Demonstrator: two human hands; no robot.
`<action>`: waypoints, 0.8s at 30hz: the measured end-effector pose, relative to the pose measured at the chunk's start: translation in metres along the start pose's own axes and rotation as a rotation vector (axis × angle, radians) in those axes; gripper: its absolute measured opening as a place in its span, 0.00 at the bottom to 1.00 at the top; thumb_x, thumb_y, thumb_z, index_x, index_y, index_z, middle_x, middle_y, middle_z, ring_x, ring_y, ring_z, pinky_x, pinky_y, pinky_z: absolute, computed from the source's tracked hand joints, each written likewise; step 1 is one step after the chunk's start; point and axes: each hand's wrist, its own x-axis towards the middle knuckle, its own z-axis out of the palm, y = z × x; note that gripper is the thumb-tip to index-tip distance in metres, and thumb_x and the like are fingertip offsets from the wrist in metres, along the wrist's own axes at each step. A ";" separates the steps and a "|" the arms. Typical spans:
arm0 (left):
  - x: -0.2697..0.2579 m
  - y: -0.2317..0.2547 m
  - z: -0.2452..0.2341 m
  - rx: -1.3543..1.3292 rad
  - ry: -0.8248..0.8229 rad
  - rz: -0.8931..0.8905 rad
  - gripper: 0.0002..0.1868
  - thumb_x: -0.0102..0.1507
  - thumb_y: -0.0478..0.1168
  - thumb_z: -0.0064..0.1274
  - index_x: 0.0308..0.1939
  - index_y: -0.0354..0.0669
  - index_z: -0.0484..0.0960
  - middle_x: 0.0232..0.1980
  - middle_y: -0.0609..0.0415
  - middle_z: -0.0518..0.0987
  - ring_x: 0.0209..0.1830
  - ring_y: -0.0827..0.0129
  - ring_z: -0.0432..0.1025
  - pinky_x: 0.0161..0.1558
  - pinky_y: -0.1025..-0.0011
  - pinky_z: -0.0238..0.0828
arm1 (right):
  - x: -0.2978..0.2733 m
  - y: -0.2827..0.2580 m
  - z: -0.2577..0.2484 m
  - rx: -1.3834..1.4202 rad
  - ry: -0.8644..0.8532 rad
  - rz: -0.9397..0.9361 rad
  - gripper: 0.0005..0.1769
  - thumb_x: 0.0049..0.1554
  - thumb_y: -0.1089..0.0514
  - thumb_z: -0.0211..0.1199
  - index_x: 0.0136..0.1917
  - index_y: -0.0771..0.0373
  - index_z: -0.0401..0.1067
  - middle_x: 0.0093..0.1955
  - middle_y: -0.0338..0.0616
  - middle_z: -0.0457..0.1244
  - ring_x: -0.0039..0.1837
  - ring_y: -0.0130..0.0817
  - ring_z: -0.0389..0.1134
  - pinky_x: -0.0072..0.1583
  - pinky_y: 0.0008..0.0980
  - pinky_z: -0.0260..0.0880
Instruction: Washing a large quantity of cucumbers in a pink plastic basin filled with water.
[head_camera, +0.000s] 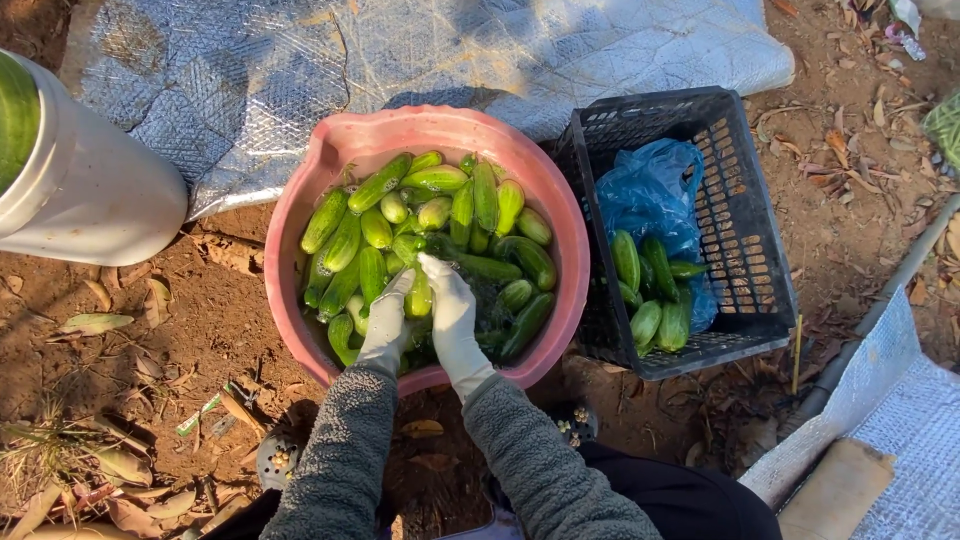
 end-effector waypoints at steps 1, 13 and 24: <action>-0.025 0.007 -0.004 0.037 0.132 0.212 0.32 0.68 0.65 0.49 0.69 0.54 0.76 0.73 0.54 0.73 0.76 0.60 0.62 0.77 0.64 0.55 | -0.029 -0.014 0.032 -0.484 -0.024 -0.290 0.21 0.68 0.52 0.52 0.68 0.63 0.73 0.72 0.61 0.61 0.78 0.57 0.54 0.77 0.48 0.53; 0.003 -0.044 0.041 -0.582 -0.093 0.160 0.20 0.61 0.46 0.64 0.56 0.46 0.87 0.51 0.45 0.86 0.50 0.57 0.81 0.48 0.61 0.80 | 0.015 -0.023 -0.006 -0.658 -0.018 -0.467 0.28 0.61 0.53 0.63 0.74 0.50 0.67 0.63 0.54 0.66 0.71 0.49 0.63 0.73 0.50 0.58; 0.041 -0.064 0.044 -1.075 -0.141 -0.196 0.26 0.65 0.48 0.61 0.62 0.36 0.77 0.59 0.35 0.78 0.56 0.38 0.75 0.51 0.29 0.71 | 0.054 -0.022 -0.051 0.076 0.035 0.291 0.32 0.65 0.35 0.53 0.66 0.63 0.75 0.64 0.58 0.66 0.68 0.49 0.66 0.72 0.42 0.64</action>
